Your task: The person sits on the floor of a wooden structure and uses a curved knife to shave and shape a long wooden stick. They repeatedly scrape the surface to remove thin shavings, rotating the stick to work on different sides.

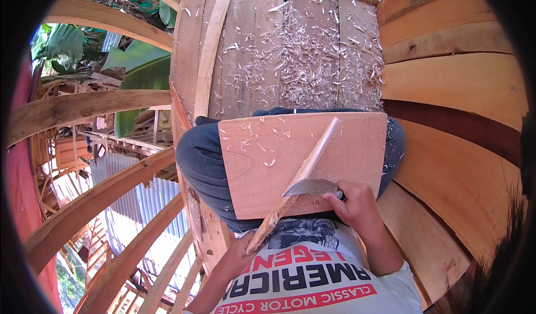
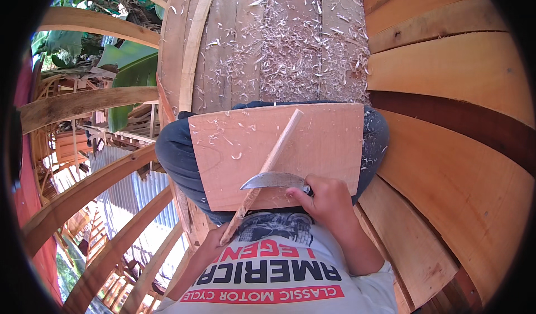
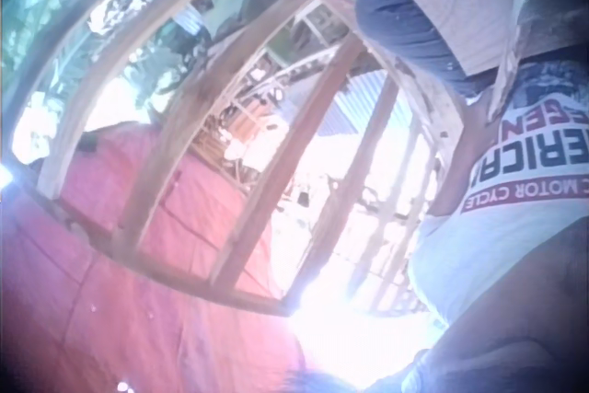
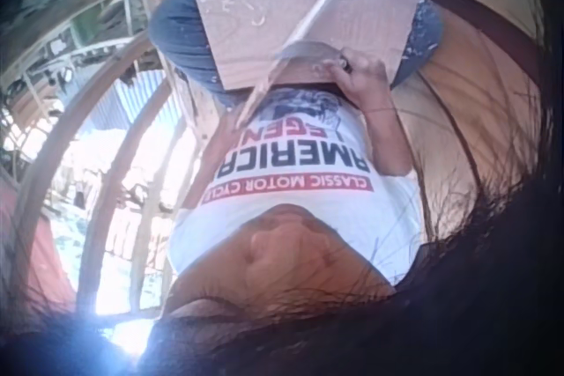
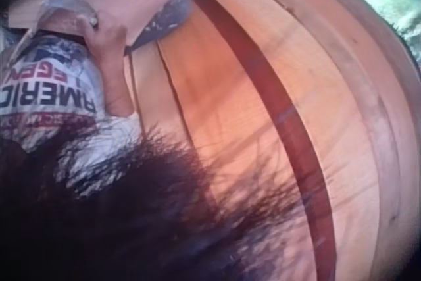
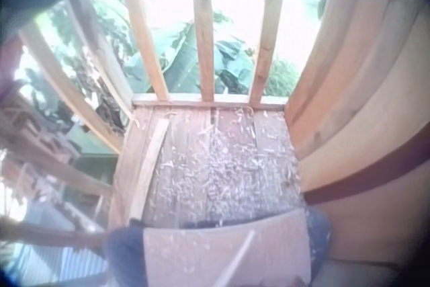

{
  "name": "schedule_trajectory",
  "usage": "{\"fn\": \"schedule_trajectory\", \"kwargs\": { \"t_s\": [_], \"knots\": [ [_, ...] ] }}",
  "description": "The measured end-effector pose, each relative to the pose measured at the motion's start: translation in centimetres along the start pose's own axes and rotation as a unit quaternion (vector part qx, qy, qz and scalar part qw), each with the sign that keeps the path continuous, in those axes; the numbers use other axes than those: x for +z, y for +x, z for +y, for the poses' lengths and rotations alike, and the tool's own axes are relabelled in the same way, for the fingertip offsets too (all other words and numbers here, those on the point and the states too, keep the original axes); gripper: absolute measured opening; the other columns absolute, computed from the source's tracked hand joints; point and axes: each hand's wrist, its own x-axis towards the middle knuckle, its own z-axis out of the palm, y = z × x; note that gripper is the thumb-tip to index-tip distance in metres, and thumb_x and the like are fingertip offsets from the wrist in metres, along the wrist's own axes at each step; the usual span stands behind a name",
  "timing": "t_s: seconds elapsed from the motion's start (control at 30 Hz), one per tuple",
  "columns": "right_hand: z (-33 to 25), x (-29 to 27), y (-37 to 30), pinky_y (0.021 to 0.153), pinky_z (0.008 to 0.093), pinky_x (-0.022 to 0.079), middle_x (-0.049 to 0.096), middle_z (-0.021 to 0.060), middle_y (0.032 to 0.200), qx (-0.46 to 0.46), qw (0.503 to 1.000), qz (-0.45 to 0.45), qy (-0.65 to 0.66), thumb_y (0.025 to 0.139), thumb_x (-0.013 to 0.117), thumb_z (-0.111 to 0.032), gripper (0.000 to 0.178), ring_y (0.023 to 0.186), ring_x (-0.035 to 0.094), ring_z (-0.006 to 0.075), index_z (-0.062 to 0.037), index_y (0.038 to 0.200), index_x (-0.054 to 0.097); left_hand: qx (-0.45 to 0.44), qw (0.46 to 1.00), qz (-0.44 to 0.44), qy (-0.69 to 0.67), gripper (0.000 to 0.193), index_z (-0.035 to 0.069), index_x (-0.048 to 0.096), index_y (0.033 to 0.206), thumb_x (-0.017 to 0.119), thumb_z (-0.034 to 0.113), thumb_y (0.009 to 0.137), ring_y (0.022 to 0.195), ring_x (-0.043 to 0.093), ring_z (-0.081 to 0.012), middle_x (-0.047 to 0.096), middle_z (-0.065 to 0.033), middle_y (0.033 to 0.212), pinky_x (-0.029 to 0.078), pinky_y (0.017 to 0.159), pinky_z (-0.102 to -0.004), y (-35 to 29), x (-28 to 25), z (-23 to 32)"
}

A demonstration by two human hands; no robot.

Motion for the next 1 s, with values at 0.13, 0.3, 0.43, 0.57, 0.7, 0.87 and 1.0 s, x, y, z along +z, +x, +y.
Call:
{"fn": "schedule_trajectory", "kwargs": {
  "t_s": [0.13, 0.3, 0.43, 0.57, 0.7, 0.87, 1.0],
  "knots": [
    [-0.5, -0.3, 0.4, 0.053, 0.0422, 0.046, 0.057, 0.0197, 0.061, 0.026, 0.998, 0.007, -0.056, 0.080, 0.062, -0.050, 0.050, 0.059, 0.059, 0.0372, -0.0009, 0.069, 0.061, 0.013, 1.000, -0.001, 0.007, 0.032, -0.003, 0.047, 0.107, 0.059, 0.012, 0.081, 0.087, 0.053, -0.0466, 0.056, -0.0288, 0.087, 0.043, 0.073, -0.0423, 0.2, -0.1, -0.1],
    [0.2, -1.6, 2.3, 0.055, 0.0427, 0.047, 0.058, 0.0208, 0.062, 0.059, 0.991, 0.067, -0.100, 0.081, 0.060, -0.051, 0.053, 0.062, 0.060, 0.0377, 0.0003, 0.069, 0.061, 0.040, 0.998, 0.018, 0.033, 0.034, -0.003, 0.046, 0.107, 0.060, 0.010, 0.079, 0.088, 0.052, -0.0475, 0.055, -0.0299, 0.086, 0.043, 0.072, -0.0445, 0.1, 0.1, -0.4],
    [1.9, -3.5, 4.2, 0.055, 0.0425, 0.047, 0.058, 0.0212, 0.061, 0.110, 0.980, 0.120, -0.114, 0.081, 0.060, -0.051, 0.054, 0.061, 0.060, 0.0384, 0.0010, 0.069, 0.062, 0.044, 0.998, 0.021, 0.050, 0.035, -0.003, 0.046, 0.105, 0.062, 0.009, 0.076, 0.087, 0.053, -0.0471, 0.056, -0.0292, 0.084, 0.043, 0.071, -0.0457, 0.1, 0.0, -0.3],
    [1.0, -4.8, 4.0, 0.055, 0.0425, 0.047, 0.057, 0.0216, 0.060, 0.111, 0.988, 0.089, -0.066, 0.081, 0.061, -0.051, 0.054, 0.060, 0.060, 0.0385, 0.0015, 0.069, 0.063, 0.031, 0.997, 0.031, 0.066, 0.033, -0.002, 0.046, 0.101, 0.064, 0.007, 0.075, 0.086, 0.054, -0.0469, 0.056, -0.0286, 0.080, 0.043, 0.068, -0.0464, 0.0, 0.2, -0.3],
    [-1.3, -3.1, 1.5, 0.054, 0.0416, 0.047, 0.057, 0.0216, 0.058, 0.088, 0.994, -0.021, -0.065, 0.081, 0.060, -0.052, 0.055, 0.059, 0.060, 0.0380, 0.0015, 0.067, 0.063, 0.019, 0.995, 0.032, 0.089, 0.034, -0.002, 0.045, 0.099, 0.066, 0.006, 0.074, 0.085, 0.054, -0.0473, 0.056, -0.0288, 0.079, 0.044, 0.067, -0.0469, 0.0, 0.2, 0.2],
    [-0.5, -2.3, 1.6, 0.051, 0.0398, 0.047, 0.057, 0.0185, 0.057, 0.088, 0.991, -0.006, -0.103, 0.077, 0.061, -0.059, 0.060, 0.056, 0.060, 0.0345, -0.0005, 0.064, 0.062, 0.007, 0.992, 0.047, 0.116, 0.036, -0.001, 0.044, 0.100, 0.067, 0.007, 0.073, 0.083, 0.055, -0.0479, 0.057, -0.0284, 0.078, 0.044, 0.065, -0.0486, -0.2, 0.3, 0.1],
    [0.2, -2.5, 2.4, 0.051, 0.0394, 0.047, 0.057, 0.0184, 0.057, 0.072, 0.985, 0.031, -0.154, 0.077, 0.061, -0.059, 0.060, 0.056, 0.060, 0.0346, -0.0007, 0.063, 0.061, -0.001, 0.992, 0.044, 0.121, 0.036, 0.000, 0.044, 0.100, 0.067, 0.008, 0.074, 0.082, 0.055, -0.0481, 0.057, -0.0280, 0.077, 0.043, 0.064, -0.0492, -0.1, 0.3, 0.3]
  ]
}}
